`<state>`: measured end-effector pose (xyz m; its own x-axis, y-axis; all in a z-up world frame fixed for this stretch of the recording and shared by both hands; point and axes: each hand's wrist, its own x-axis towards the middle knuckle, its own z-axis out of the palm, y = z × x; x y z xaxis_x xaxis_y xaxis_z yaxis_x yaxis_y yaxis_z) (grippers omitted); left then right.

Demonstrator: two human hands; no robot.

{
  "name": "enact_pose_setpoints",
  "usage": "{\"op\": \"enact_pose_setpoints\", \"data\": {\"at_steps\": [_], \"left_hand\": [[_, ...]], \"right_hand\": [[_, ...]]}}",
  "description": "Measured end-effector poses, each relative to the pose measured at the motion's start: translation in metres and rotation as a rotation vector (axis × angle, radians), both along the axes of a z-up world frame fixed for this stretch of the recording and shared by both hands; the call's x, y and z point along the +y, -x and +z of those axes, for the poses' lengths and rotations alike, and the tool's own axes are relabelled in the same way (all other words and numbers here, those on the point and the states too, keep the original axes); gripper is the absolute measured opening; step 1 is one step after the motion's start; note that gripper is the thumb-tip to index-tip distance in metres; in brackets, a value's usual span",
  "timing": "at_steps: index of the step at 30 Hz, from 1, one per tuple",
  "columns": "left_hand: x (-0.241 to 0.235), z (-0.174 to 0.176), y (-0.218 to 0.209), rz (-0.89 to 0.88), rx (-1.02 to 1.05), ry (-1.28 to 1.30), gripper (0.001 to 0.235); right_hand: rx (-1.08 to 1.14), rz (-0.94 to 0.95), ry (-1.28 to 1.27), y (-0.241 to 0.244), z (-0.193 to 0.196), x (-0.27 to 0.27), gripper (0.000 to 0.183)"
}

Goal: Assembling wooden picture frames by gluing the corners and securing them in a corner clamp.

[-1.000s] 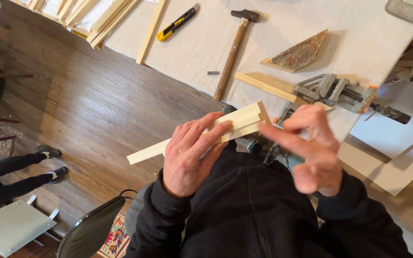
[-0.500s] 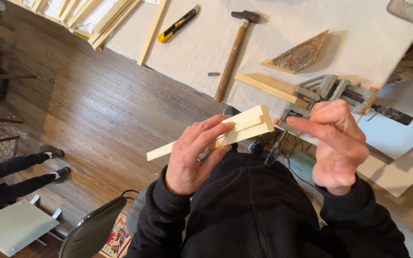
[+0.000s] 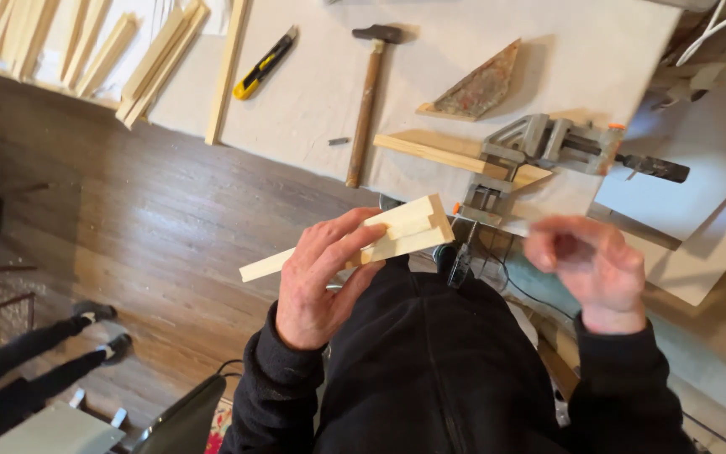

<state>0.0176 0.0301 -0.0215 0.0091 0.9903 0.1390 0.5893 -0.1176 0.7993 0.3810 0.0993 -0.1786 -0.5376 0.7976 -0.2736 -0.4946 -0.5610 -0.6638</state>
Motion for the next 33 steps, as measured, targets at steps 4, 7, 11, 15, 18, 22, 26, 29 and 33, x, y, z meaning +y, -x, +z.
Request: {"op": "enact_pose_setpoints", "data": {"at_steps": [4, 7, 11, 15, 18, 22, 26, 29, 33], "left_hand": [[0.015, 0.000, -0.009, -0.064, 0.069, -0.055, 0.047], [0.021, -0.007, -0.017, -0.085, 0.049, -0.126, 0.047], [0.023, -0.013, -0.023, -0.123, 0.074, -0.126, 0.048], [0.020, -0.020, -0.029, -0.097, 0.112, -0.093, 0.048], [0.017, -0.021, -0.034, -0.088, 0.141, -0.062, 0.046], [0.020, -0.027, -0.038, -0.102, 0.203, -0.076, 0.043], [0.023, -0.032, -0.048, -0.122, 0.211, -0.029, 0.043], [0.024, -0.038, -0.053, -0.131, 0.219, -0.027, 0.042], [0.021, -0.047, -0.060, -0.175, 0.262, -0.021, 0.042]], "right_hand": [[0.052, -0.322, 0.360, -0.106, -0.148, -0.065, 0.058], [0.314, -0.613, 0.659, -0.169, -0.322, -0.138, 0.040], [0.036, -0.608, 0.778, -0.048, -0.258, -0.106, 0.045], [0.248, -0.600, 0.523, -0.011, -0.252, -0.095, 0.046], [0.227, -0.569, 0.564, -0.012, -0.253, -0.121, 0.043], [0.118, -0.416, 0.671, -0.031, -0.253, -0.139, 0.043], [0.187, -0.354, 0.705, -0.046, -0.195, -0.144, 0.040], [0.262, -0.334, 0.623, -0.033, -0.130, -0.110, 0.032], [0.102, -0.270, 0.476, -0.035, -0.113, -0.097, 0.015]]}}
